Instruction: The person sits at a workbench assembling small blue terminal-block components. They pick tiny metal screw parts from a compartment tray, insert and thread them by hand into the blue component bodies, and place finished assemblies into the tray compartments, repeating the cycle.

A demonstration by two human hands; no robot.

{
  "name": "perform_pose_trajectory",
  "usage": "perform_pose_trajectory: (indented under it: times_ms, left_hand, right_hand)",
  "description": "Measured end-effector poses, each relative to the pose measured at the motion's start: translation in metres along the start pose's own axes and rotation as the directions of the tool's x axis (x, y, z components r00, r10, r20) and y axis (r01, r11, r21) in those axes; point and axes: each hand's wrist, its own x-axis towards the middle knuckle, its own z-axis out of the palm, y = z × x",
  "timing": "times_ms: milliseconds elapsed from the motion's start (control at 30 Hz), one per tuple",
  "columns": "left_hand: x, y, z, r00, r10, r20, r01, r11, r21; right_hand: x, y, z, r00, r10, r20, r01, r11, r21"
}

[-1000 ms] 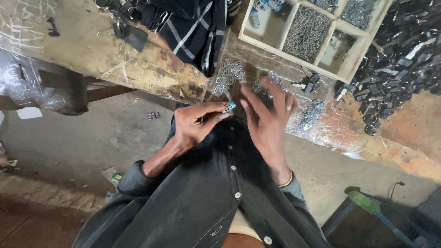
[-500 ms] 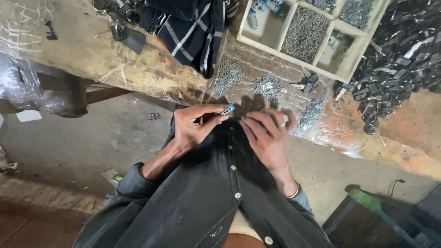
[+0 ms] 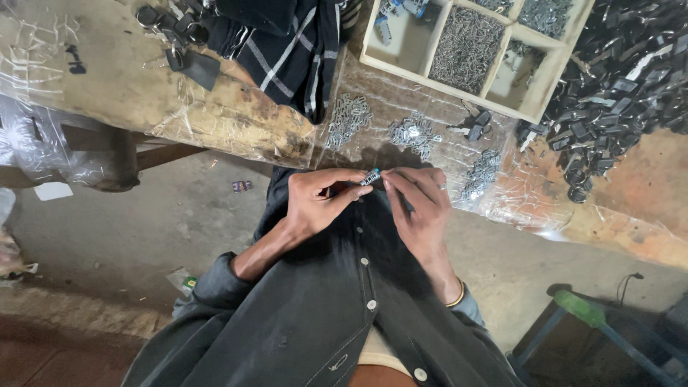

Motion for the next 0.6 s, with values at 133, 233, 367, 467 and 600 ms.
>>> perform_pose_trajectory:
  times_ms: [133,233,367,467,600]
  left_hand:
    - [0.000,0.000,0.000,1.000,-0.026,-0.001,0.026,1.000,-0.001]
    - [0.000,0.001,0.000,1.000,-0.003,-0.007,0.003,1.000,0.025]
    - [0.000,0.001,-0.001,0.996,0.086,0.006,-0.087,0.992,0.092]
    - [0.000,0.003,-0.002,0.983,0.181,0.037,-0.185,0.965,0.188]
    - [-0.002,0.007,-0.002,0.919,0.372,0.132,-0.395,0.863,0.314]
  right_hand:
    - [0.000,-0.004,0.004,0.998,0.068,0.002,-0.068,0.992,0.110]
    - [-0.001,-0.007,0.005,0.999,0.044,0.012,-0.045,0.992,0.121]
    - [-0.001,-0.009,0.006,0.986,0.165,0.022,-0.165,0.950,0.263]
    - [-0.003,-0.008,0.006,0.988,0.152,0.024,-0.154,0.974,0.167]
    - [-0.010,-0.001,-0.007,0.990,0.127,0.060,-0.129,0.991,0.040]
